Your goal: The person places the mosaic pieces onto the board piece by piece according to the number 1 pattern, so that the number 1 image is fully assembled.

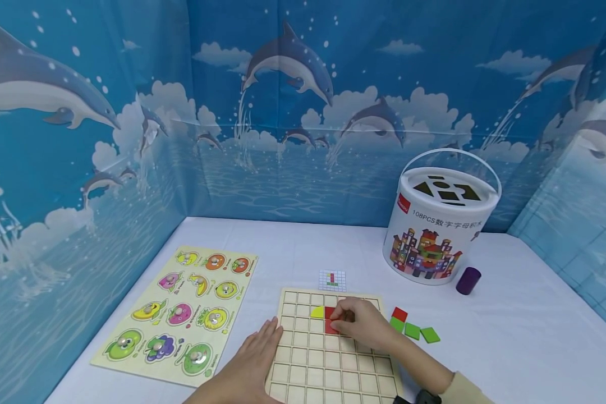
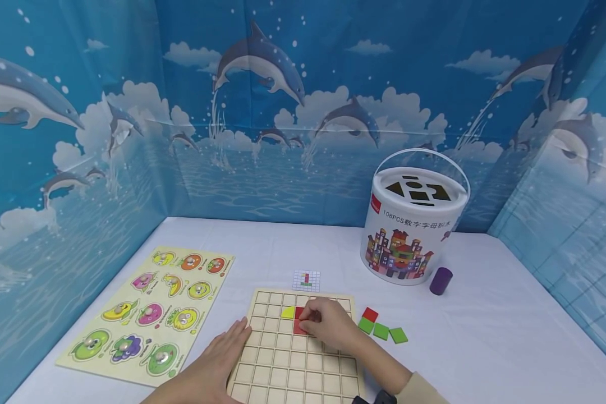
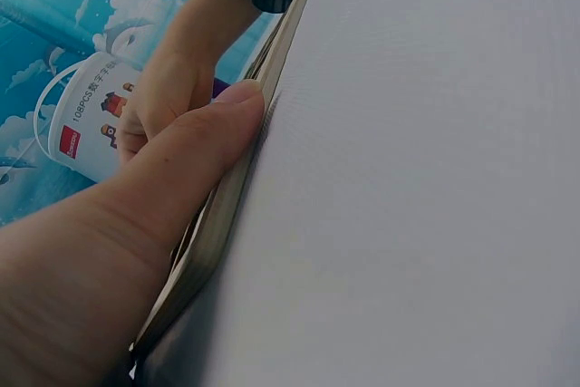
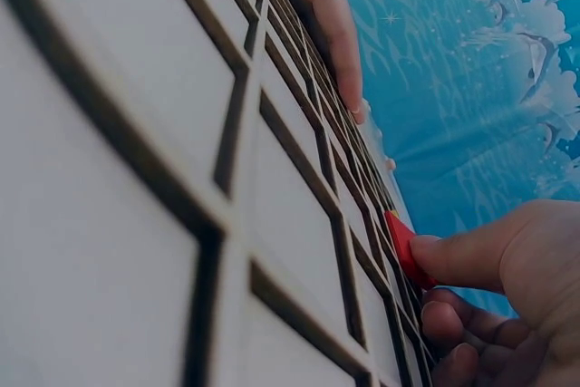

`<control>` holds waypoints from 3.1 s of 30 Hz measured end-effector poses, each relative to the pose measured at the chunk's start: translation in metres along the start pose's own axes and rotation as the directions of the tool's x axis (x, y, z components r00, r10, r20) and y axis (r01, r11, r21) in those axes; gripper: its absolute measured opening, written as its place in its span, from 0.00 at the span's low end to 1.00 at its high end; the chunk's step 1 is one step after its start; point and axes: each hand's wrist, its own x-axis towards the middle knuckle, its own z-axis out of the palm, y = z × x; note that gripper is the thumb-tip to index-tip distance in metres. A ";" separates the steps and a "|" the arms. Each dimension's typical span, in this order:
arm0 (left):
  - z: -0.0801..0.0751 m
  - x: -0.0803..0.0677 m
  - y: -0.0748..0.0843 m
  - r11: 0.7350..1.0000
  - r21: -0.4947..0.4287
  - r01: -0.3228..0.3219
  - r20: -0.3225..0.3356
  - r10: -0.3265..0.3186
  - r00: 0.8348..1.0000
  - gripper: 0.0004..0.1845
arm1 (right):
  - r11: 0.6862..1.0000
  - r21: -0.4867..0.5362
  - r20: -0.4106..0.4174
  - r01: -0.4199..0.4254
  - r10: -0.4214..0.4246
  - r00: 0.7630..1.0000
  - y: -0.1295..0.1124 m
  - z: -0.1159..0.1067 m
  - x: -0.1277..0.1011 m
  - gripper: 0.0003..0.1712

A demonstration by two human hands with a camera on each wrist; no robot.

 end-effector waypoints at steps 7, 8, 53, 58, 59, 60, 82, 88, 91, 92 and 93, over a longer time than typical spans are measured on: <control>0.000 0.000 0.001 1.000 0.001 0.005 -0.001 -0.005 1.000 0.69 | 1.000 0.002 -0.002 0.002 -0.002 1.000 0.002 0.000 -0.001 0.06; 0.000 0.000 0.001 1.000 0.001 0.006 0.000 -0.006 1.000 0.69 | 1.000 -0.002 -0.004 0.001 -0.001 1.000 0.002 0.000 0.000 0.06; -0.001 0.000 -0.001 0.999 -0.044 -0.005 0.010 0.005 1.000 0.69 | 0.998 0.056 -0.011 -0.031 0.032 0.999 0.012 -0.022 -0.011 0.03; 0.000 0.001 -0.001 0.998 -0.055 0.007 0.015 -0.007 1.000 0.70 | 0.998 0.045 -0.024 -0.045 0.046 0.999 0.015 -0.027 -0.014 0.02; 0.000 0.001 -0.001 0.998 -0.060 0.009 0.017 -0.008 1.000 0.70 | 0.998 0.046 -0.025 -0.054 0.055 0.998 0.015 -0.029 -0.015 0.02; 0.000 0.001 -0.001 0.998 -0.067 0.011 0.020 -0.010 1.000 0.70 | 0.997 0.044 -0.028 -0.063 0.065 0.997 0.015 -0.030 -0.015 0.03; -0.001 0.000 0.000 0.999 -0.044 0.015 0.017 -0.014 1.000 0.70 | 0.987 0.014 -0.102 -0.158 0.159 0.982 0.034 -0.063 -0.030 0.02; -0.001 0.000 0.000 0.999 -0.031 0.011 0.009 -0.011 1.000 0.70 | 0.983 -0.040 -0.148 -0.179 0.172 0.974 0.042 -0.072 -0.033 0.01; 0.000 0.000 0.000 0.999 -0.033 0.009 0.008 -0.009 1.000 0.70 | 0.981 -0.043 -0.158 -0.191 0.182 0.971 0.045 -0.075 -0.035 0.02; 0.000 0.000 -0.001 0.999 -0.036 0.008 0.008 -0.008 1.000 0.70 | 0.980 -0.040 -0.159 -0.195 0.186 0.970 0.046 -0.076 -0.035 0.02; 0.000 0.000 -0.001 0.999 -0.040 0.008 0.009 -0.007 1.000 0.70 | 0.979 -0.034 -0.159 -0.199 0.191 0.968 0.046 -0.077 -0.036 0.02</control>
